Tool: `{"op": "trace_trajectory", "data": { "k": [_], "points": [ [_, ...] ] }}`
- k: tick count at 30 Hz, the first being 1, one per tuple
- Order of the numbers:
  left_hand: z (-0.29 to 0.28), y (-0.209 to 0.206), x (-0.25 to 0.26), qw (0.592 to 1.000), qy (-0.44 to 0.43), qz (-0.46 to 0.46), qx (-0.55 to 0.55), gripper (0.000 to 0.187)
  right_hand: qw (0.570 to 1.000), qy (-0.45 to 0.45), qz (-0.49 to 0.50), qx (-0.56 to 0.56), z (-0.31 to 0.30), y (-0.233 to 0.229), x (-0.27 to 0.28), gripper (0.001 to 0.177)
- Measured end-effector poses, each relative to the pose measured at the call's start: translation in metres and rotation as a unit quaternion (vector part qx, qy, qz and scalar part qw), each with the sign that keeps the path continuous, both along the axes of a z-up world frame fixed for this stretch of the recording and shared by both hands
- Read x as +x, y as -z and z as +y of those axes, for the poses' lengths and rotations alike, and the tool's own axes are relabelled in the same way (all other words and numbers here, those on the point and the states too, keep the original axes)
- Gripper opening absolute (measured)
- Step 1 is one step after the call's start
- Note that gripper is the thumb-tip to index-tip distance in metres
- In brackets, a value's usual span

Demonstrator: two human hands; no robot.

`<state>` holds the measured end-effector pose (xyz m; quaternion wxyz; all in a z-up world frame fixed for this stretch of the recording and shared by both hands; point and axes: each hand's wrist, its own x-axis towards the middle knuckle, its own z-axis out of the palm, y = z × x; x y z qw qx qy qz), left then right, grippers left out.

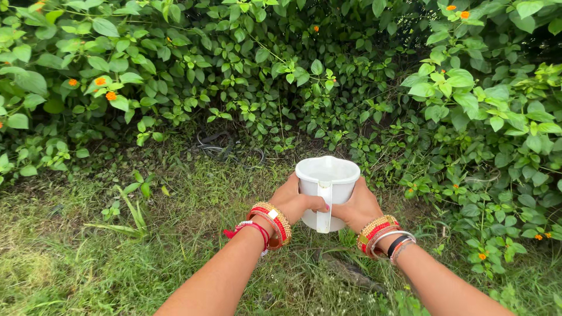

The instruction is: The person holds a white mug and rinses it inside a bucket of water before pouring water over the mug outdoors.

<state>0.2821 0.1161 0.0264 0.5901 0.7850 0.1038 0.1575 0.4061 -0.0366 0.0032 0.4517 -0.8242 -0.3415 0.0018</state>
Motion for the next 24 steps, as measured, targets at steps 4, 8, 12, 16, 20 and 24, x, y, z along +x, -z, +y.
{"op": "trace_trajectory", "data": {
  "k": [4,8,12,16,20,24],
  "points": [
    [0.007,0.007,0.033,0.999,-0.011,0.026,-0.014,0.097,1.000,-0.002,0.000,0.003,0.007,0.007,0.030,0.115],
    [0.010,0.019,0.062,0.999,-0.026,0.013,-0.029,0.103,1.000,0.001,0.007,-0.009,0.015,0.014,0.060,0.118],
    [0.012,0.034,0.083,0.997,-0.041,0.022,-0.058,0.105,0.999,-0.016,0.031,-0.010,0.020,0.028,0.085,0.118],
    [0.015,0.042,0.097,0.996,-0.042,0.036,-0.063,0.108,0.998,-0.026,0.056,-0.025,0.027,0.042,0.103,0.117],
    [0.016,0.047,0.102,0.996,-0.054,0.054,-0.056,0.112,0.996,-0.025,0.072,-0.044,0.029,0.051,0.112,0.114],
    [0.018,0.053,0.109,0.990,-0.096,0.085,-0.065,0.134,0.996,-0.055,0.061,-0.031,0.034,0.053,0.122,0.106]
  ]
}}
